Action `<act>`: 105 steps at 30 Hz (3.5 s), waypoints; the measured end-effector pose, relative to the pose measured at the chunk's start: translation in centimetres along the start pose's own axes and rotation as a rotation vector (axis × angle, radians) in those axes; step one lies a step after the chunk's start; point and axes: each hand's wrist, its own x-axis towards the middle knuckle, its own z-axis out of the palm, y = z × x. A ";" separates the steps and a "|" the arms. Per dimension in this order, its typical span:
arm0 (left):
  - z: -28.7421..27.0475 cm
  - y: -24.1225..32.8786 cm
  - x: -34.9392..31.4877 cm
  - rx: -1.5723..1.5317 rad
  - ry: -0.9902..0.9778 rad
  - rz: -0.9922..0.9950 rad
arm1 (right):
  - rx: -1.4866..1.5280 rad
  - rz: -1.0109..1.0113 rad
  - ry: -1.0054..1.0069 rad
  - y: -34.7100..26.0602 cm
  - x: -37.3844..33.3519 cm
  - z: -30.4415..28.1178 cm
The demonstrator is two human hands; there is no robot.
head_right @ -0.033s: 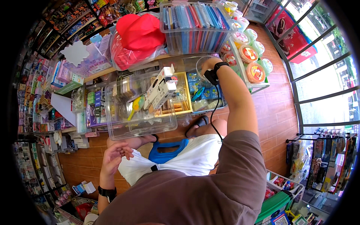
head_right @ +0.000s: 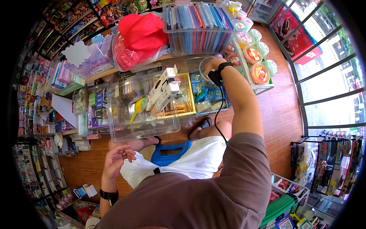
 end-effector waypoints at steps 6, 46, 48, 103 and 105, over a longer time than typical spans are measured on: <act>-0.4 -0.6 -0.2 -0.020 -0.026 0.024 | -0.167 0.004 -0.150 -2.5 -2.5 -2.7; 5.0 0.2 2.7 1.143 0.113 0.367 | -0.452 -0.787 0.648 -32.9 -26.1 9.1; 4.4 0.3 2.6 1.096 0.200 0.367 | -0.250 -0.757 0.848 -33.2 -27.1 8.3; 3.6 1.6 5.6 -0.343 0.719 0.610 | 1.389 -0.731 0.600 -31.0 -21.2 14.7; 3.5 1.5 5.6 -0.342 0.733 0.542 | 1.437 -0.783 0.603 -31.0 -20.7 15.3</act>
